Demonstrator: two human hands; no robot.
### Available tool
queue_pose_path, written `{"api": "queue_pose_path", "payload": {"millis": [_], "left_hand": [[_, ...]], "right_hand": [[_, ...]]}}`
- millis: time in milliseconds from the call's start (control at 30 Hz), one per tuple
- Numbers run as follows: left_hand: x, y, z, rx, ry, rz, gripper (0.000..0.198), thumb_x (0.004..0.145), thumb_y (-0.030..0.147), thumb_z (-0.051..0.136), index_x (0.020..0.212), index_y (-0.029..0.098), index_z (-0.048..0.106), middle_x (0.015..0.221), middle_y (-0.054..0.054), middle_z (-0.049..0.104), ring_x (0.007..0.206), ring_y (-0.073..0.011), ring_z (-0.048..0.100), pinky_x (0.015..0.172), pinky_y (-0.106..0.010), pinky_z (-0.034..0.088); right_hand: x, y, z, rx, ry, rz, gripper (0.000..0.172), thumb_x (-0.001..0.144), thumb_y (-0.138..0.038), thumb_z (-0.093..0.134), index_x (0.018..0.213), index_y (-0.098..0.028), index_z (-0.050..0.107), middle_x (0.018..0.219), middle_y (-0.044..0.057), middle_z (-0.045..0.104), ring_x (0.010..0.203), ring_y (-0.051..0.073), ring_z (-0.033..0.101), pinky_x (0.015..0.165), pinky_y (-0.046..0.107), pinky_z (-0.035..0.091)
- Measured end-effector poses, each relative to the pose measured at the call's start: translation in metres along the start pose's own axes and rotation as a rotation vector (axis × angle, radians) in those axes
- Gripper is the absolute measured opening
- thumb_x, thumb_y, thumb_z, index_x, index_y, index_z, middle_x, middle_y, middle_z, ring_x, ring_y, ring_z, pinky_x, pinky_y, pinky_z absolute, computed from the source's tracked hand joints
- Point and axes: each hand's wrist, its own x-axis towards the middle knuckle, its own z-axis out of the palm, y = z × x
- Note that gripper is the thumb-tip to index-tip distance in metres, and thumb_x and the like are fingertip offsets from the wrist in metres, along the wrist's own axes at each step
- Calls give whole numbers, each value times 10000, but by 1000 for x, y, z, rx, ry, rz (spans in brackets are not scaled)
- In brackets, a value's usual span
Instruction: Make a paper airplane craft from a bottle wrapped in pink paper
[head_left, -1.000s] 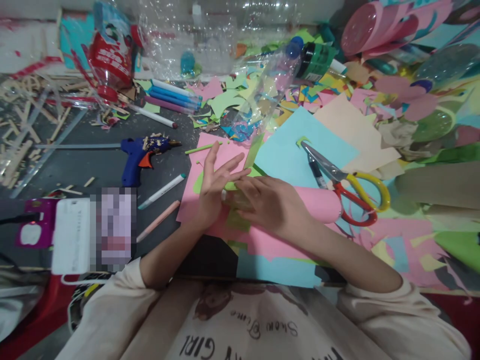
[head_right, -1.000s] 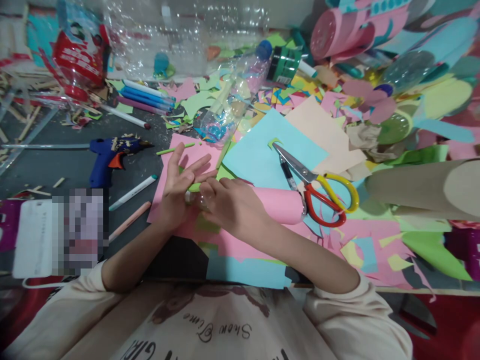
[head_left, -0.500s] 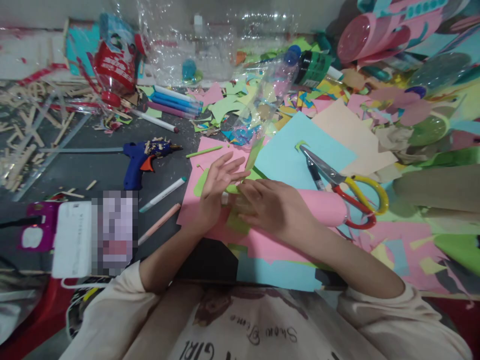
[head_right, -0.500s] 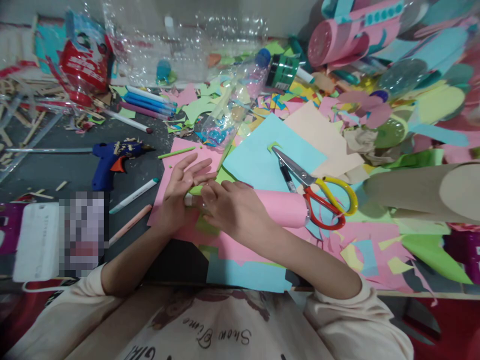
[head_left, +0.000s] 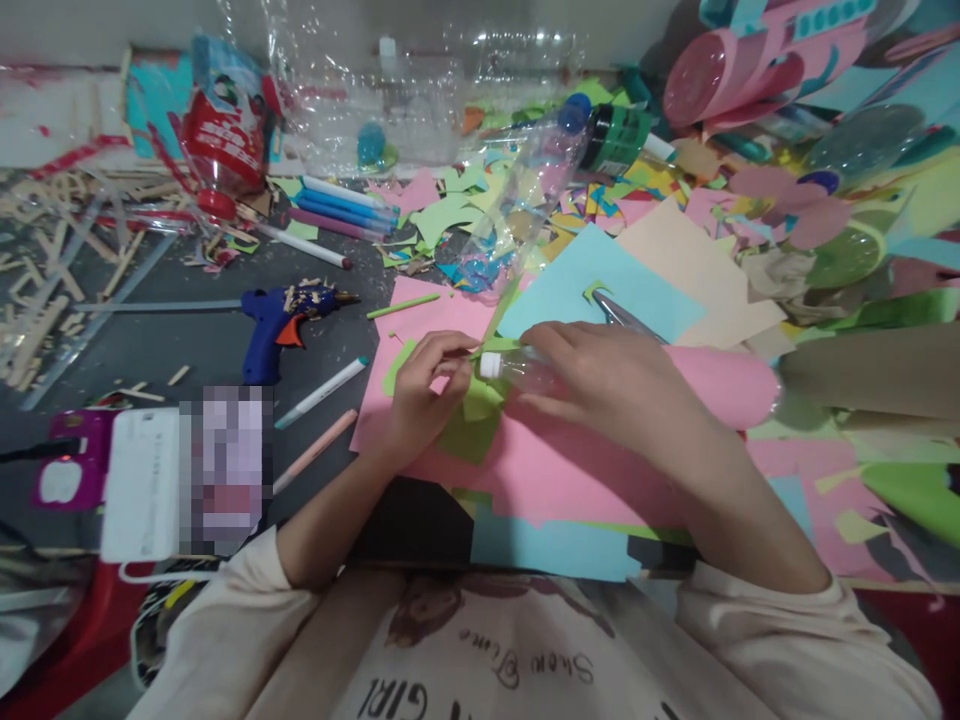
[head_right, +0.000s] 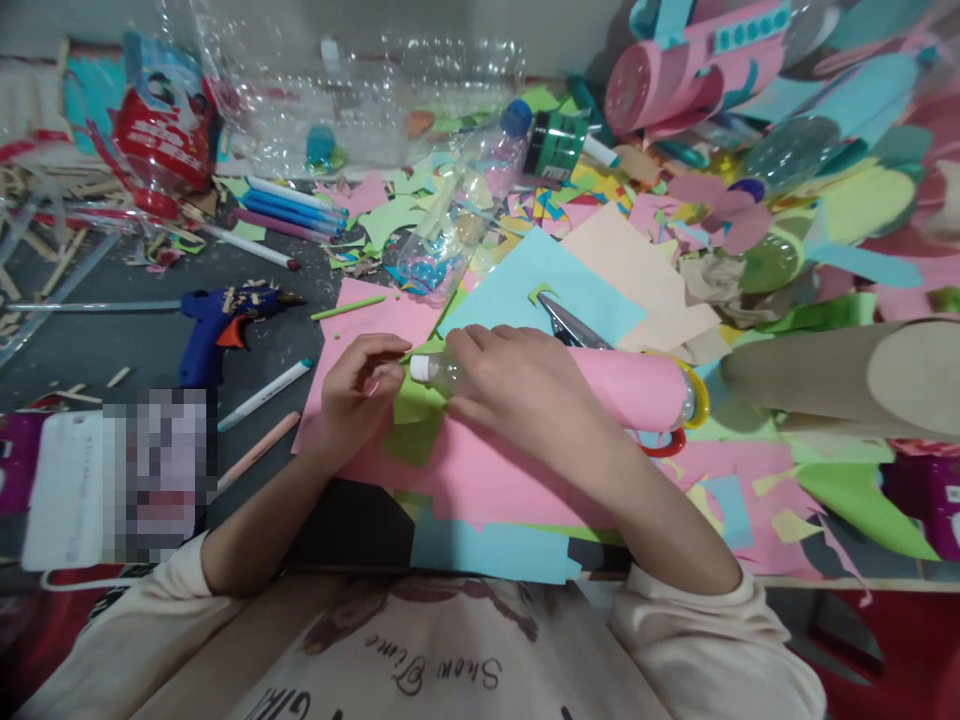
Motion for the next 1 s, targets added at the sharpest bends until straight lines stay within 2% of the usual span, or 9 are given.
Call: {"api": "queue_pose_path", "payload": {"millis": [133, 267, 467, 567, 633, 700, 833, 900, 1000], "left_hand": [[2, -5, 4, -9, 106, -97, 136, 751, 112, 529, 833, 205, 585, 942, -27, 667, 840, -142, 644, 647, -232, 497], [4, -6, 3, 110, 89, -34, 165, 738, 86, 504, 748, 208, 614, 977, -42, 674, 960, -179, 639, 719, -274, 507], [0, -7, 2, 160, 14, 14, 292, 815, 149, 543, 1060, 215, 687, 1092, -66, 680, 652, -100, 570, 578, -228, 481], [-2, -7, 3, 251, -53, 102, 290, 859, 213, 551, 1125, 195, 665, 1125, -93, 689, 780, -148, 623, 705, -275, 528], [-3, -7, 3, 319, -124, 151, 305, 910, 308, 540, 1163, 181, 651, 1130, -111, 694, 914, -199, 643, 811, -324, 523], [-4, -9, 4, 378, -186, 176, 401, 942, 457, 504, 1192, 175, 640, 1123, -124, 698, 1005, -244, 638, 866, -361, 497], [-5, -14, 6, 509, -217, 179, 560, 929, 622, 434, 1217, 185, 632, 1132, -135, 699, 1047, -290, 621, 887, -395, 446], [-6, -15, 6, 533, -223, 181, 579, 920, 635, 439, 1238, 187, 624, 1143, -138, 692, 1055, -298, 607, 901, -403, 427], [-7, -12, 4, 537, -268, 183, 556, 930, 592, 464, 1286, 185, 598, 1173, -144, 666, 1103, -299, 576, 933, -404, 408]], "right_hand": [[-4, 12, -1, 43, 26, 7, 311, 873, -355, 624, 1119, -165, 605, 934, 101, 741, 806, 267, 675, 669, 324, 403], [-6, 39, -5, 26, 65, 142, 420, 864, -364, 649, 1208, -128, 598, 993, 156, 746, 883, 313, 684, 729, 383, 470], [3, 85, 1, 9, 148, 307, 434, 858, -232, 658, 1250, -49, 644, 1349, 254, 613, 1274, 361, 550, 1087, 465, 365], [9, 87, 0, -17, 199, 433, 494, 860, -189, 624, 1326, -30, 594, 1438, 247, 540, 1364, 366, 466, 1115, 459, 327], [8, 80, -7, 0, 207, 479, 461, 867, -188, 611, 1303, -39, 606, 1389, 252, 580, 1315, 354, 513, 1060, 450, 372], [4, 70, -15, 31, 156, 531, 362, 897, -204, 558, 1226, -81, 643, 1223, 238, 683, 1132, 328, 625, 892, 425, 447], [-8, 59, -18, 20, -193, 623, 234, 921, -283, 515, 1052, -152, 659, 906, 173, 748, 784, 282, 658, 579, 340, 352], [-10, 56, -11, -10, -302, 577, 253, 933, -290, 493, 1075, -137, 635, 888, 180, 743, 753, 278, 656, 538, 319, 315], [-6, 50, 2, -109, -317, 569, 365, 913, -206, 474, 1252, -104, 564, 888, 177, 747, 764, 289, 680, 503, 295, 272]]}}
